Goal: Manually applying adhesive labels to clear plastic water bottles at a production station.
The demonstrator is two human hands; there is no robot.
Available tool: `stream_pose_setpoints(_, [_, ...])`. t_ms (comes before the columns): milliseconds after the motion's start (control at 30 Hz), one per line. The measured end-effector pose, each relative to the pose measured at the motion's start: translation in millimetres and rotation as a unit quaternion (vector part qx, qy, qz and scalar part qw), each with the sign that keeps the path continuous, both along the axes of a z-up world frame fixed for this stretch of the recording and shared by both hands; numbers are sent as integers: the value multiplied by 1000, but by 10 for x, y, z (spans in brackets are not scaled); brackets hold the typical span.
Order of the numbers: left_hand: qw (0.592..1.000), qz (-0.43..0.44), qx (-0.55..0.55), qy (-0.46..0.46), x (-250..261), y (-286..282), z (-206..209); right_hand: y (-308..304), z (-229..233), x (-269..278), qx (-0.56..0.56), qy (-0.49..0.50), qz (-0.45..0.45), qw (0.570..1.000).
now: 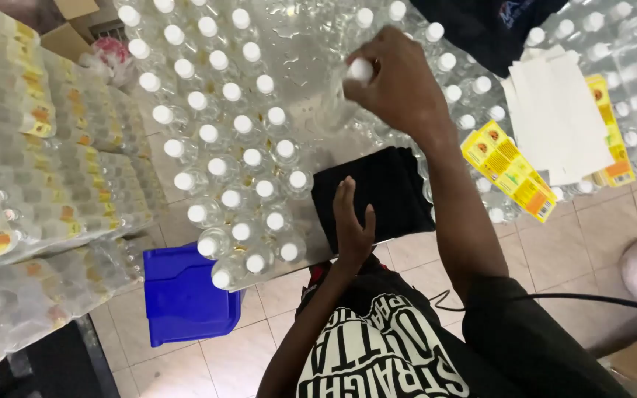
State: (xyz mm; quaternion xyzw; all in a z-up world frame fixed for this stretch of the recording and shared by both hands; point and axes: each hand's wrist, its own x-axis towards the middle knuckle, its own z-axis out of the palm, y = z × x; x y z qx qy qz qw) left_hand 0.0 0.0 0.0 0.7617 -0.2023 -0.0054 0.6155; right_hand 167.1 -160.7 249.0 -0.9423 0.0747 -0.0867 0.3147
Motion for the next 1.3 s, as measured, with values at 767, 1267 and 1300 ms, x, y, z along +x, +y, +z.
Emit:
stream_pose_setpoints(767, [924, -107, 364, -45, -147, 472, -1266, -174, -3552, -478, 3, 281, -17, 960])
stream_pose_setpoints(1267, [959, -71, 174, 213, 49, -29, -308, -31, -3307, -2275, -63, 310, -212, 925])
stream_pose_setpoints(1300, [959, -67, 174, 213, 80, -150, -155, -95, -3314, -2248, -53, 305, -211, 927])
